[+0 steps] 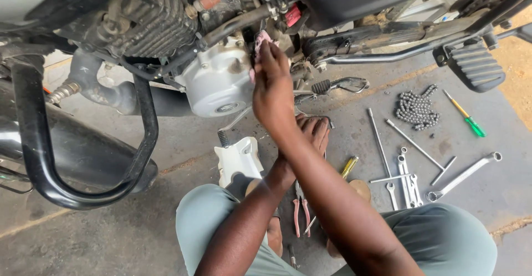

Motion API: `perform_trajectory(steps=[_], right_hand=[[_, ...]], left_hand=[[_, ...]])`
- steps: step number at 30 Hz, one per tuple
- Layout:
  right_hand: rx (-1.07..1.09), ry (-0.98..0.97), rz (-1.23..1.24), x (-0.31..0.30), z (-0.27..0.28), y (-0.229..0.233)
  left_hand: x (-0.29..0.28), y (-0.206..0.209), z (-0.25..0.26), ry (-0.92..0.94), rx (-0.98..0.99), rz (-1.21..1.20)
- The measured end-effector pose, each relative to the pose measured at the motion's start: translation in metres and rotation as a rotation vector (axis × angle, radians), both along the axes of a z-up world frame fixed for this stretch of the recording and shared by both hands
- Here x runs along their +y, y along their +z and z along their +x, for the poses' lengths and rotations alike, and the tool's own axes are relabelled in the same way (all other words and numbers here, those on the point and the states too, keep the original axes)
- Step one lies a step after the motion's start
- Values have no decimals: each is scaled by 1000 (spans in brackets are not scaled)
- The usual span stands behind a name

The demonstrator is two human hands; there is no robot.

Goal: The person sits on the ground beside a motorcycle and uses a screwdriver to work on components near the engine and footrest area. They hold small parts and a cloth in one hand, then wipe the engine area with the cloth and handle a chain and sprocket on the ground.

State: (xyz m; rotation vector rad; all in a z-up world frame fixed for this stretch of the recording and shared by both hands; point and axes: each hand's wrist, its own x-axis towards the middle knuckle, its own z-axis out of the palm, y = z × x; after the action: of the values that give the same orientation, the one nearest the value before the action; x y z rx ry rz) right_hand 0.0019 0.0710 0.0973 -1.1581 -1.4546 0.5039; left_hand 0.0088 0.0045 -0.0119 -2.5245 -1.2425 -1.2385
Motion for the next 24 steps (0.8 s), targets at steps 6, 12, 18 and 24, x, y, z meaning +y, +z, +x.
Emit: perform_trajectory(steps=[6, 12, 18, 24], right_hand=[[-524, 227, 235, -14, -8, 15], [-675, 239, 350, 4, 17, -10], [-483, 12, -2, 9, 53, -27], [399, 200, -257, -4, 40, 49]], left_hand=[[0, 18, -5, -39, -39, -88], [-2, 6, -11, -80, -227, -216], [11, -4, -6, -193, -254, -269], [6, -1, -8, -211, -258, -307]])
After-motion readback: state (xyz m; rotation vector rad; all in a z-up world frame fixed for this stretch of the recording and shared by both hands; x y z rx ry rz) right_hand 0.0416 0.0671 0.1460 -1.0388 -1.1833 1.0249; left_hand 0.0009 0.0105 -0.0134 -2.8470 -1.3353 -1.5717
